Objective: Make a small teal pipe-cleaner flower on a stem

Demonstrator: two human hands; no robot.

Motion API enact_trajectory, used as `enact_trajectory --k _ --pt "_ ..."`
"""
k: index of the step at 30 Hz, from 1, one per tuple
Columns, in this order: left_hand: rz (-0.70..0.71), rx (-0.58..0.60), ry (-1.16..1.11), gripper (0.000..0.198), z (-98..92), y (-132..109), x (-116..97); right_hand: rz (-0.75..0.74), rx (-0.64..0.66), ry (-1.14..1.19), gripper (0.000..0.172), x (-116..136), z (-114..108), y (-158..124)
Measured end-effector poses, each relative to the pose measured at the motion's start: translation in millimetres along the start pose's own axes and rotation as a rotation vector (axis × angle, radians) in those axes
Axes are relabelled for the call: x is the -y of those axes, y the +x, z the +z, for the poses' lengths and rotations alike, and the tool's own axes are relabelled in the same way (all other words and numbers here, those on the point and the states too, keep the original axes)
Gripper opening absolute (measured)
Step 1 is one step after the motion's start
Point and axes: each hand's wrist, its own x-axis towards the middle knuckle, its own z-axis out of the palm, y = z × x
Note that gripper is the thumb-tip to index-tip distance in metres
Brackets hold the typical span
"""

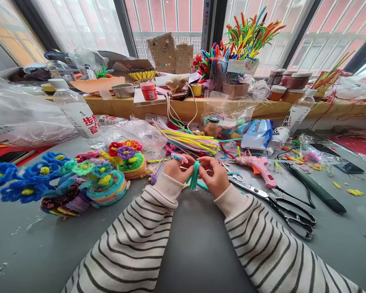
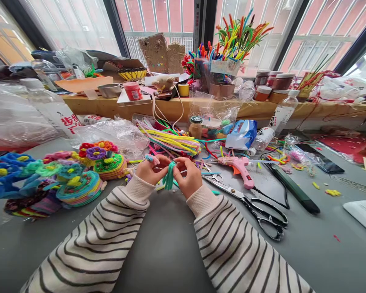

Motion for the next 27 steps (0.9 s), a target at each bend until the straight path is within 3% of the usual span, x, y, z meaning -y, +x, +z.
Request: enact_trajectory --k 8,14,16,21,27 --pt "-0.064 0.004 -0.219 0.024 5.8 -6 -8 -0.014 -0.087 -0.075 0.016 -2 -2 0" --pt "-0.056 -0.003 -0.114 0.023 1.7 -6 -10 -0.018 -0.105 -0.042 0.017 -2 -2 -1" --pt "-0.086 0.034 -0.144 0.023 1.8 -5 -9 -0.012 -0.12 -0.028 0.017 -2 -3 -1" --pt "-0.309 0.169 -0.44 0.025 2.3 -2 -10 0.041 -0.137 0.053 0.02 0 -3 0" --pt "-0.357 0.25 -0.477 0.025 -1.2 -1 -15 0.043 -0.129 0.033 0.018 1 -3 -1"
